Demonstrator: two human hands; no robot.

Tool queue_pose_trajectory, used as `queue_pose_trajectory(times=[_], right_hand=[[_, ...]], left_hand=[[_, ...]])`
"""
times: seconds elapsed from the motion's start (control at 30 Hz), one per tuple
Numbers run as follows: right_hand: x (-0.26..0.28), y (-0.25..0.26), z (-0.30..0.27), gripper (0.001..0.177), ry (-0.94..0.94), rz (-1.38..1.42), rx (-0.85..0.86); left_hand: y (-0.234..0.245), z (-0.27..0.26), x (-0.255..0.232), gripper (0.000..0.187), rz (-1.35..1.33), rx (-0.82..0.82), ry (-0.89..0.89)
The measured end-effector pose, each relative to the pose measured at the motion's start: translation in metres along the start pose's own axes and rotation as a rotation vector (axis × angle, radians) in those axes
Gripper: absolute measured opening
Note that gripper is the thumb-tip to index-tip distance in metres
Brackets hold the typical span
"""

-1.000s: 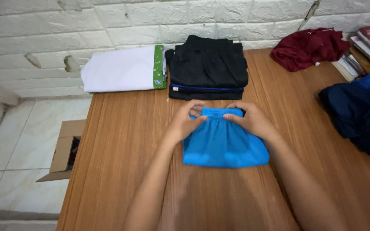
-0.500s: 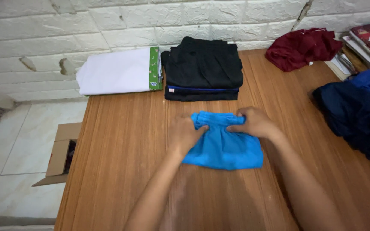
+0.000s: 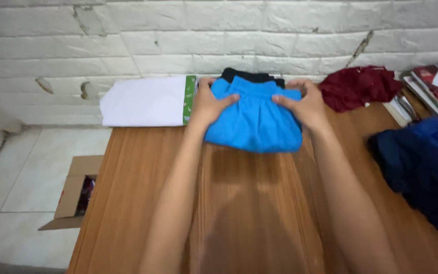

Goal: The person folds a pair of black shorts and a pair of blue shorts on a wooden table, smoothing and aligning each item before stacking them. The hands handle the garments one at a time, turning them over and pressing them flat.

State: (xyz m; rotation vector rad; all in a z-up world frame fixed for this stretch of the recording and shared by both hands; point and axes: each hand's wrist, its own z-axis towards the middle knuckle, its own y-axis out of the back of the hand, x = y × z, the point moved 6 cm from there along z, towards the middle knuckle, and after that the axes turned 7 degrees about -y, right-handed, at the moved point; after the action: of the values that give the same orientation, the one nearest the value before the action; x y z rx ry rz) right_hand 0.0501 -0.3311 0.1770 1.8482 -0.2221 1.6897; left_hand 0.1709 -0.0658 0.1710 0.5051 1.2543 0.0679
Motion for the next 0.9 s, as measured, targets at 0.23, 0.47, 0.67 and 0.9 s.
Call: queue_pose_trajectory(times=[0.23,0.47,0.67,0.9], right_hand=[[-0.021,-0.034,0.127,0.076,0.176,-0.391,-0.206],[0.013,-0.1,0.046,0.057,0.464,-0.947,0.031],[-0.002,-0.095,0.048,0.064,0.277,-1.098,0.172],[-0.125,0.025,0.004,0.047,0.529,-0.499,-0.424]], left_hand=[[-0.007,0.086,0.01,0.094,0.435,-0.165,-0.027],[-0.067,0.049,0.024,0.059,0.812,0.072,-0.461],[-0.083,0.048,0.022,0.065,1.02,0.18,-0.289],[-0.086,-0.111,-0.031,0.024,0.584,-0.366,-0.843]])
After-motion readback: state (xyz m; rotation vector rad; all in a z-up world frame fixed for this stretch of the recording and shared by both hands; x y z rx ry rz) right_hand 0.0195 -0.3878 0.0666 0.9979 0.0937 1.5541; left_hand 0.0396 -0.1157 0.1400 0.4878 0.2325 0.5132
